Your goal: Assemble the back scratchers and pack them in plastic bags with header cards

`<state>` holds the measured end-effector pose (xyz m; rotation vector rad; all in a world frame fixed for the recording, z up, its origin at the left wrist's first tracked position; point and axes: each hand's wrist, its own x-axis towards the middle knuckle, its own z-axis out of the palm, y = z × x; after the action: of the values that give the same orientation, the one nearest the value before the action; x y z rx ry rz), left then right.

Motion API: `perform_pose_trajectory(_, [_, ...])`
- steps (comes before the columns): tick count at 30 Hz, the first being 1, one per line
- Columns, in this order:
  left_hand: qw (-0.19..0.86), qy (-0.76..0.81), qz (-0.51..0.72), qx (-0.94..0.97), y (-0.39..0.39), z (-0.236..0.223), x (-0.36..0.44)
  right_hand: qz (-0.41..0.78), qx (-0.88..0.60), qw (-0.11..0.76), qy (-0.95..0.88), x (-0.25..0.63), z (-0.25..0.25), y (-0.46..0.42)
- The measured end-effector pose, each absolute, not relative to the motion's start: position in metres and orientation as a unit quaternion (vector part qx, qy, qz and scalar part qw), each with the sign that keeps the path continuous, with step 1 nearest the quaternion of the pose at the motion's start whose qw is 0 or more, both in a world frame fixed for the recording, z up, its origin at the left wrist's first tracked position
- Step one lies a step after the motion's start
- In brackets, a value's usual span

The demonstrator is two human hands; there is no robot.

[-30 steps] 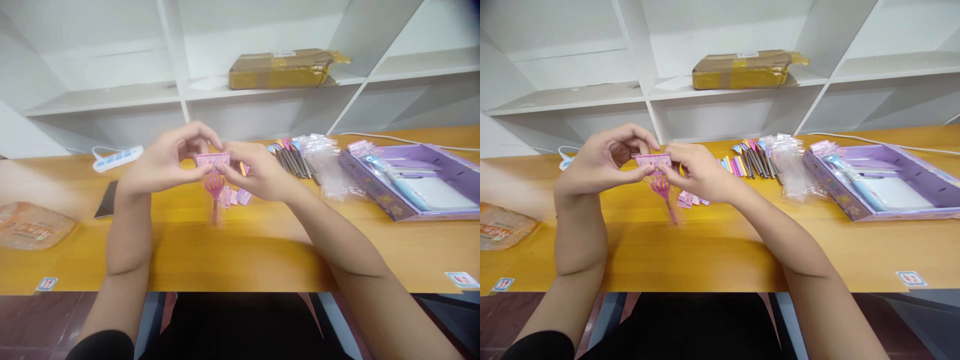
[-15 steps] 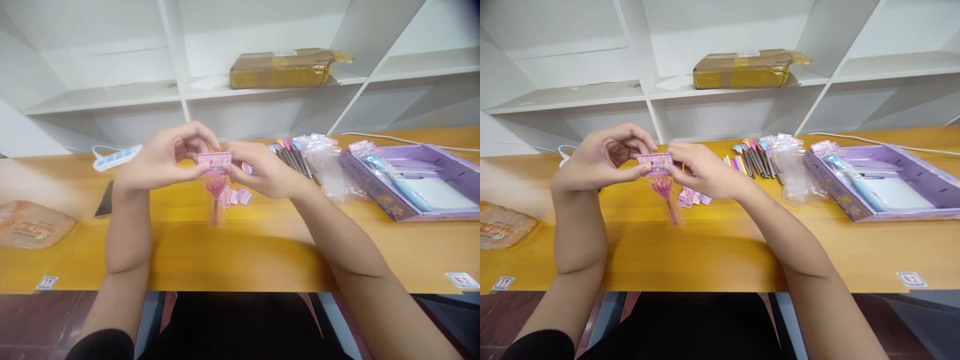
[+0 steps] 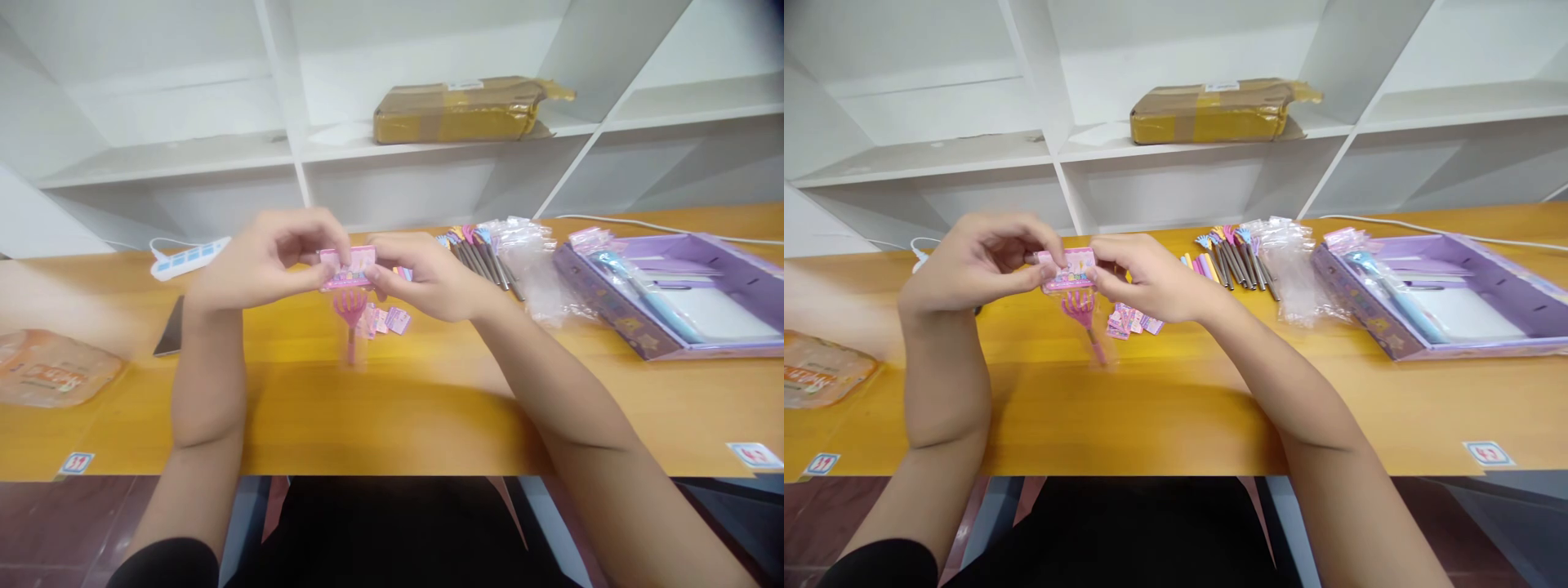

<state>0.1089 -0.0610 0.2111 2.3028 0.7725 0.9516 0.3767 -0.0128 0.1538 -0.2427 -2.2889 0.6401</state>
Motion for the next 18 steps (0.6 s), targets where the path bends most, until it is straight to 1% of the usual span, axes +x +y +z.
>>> perform_pose_trajectory(4, [0.252, 0.326, 0.329, 0.850, -0.068, 0.214, 0.113, 0.276, -0.093, 0.355, -0.888, 0.376, 0.154, -0.016])
perform_pose_trajectory(9, [0.227, 0.352, 0.324, 0.848, -0.070, 0.215, 0.114, 0.274, -0.102, 0.349, -0.890, 0.377, 0.153, -0.016])
perform_pose_trajectory(13, [0.202, 0.371, 0.326, 0.846, -0.070, 0.215, 0.113, 0.316, -0.138, 0.329, -0.879, 0.377, 0.153, -0.014])
perform_pose_trajectory(15, [0.192, 0.382, 0.324, 0.844, -0.069, 0.216, 0.112, 0.347, -0.149, 0.287, -0.881, 0.374, 0.152, -0.013])
perform_pose_trajectory(18, [0.171, 0.396, 0.316, 0.845, -0.068, 0.216, 0.108, 0.377, -0.156, 0.173, -0.896, 0.364, 0.146, -0.010])
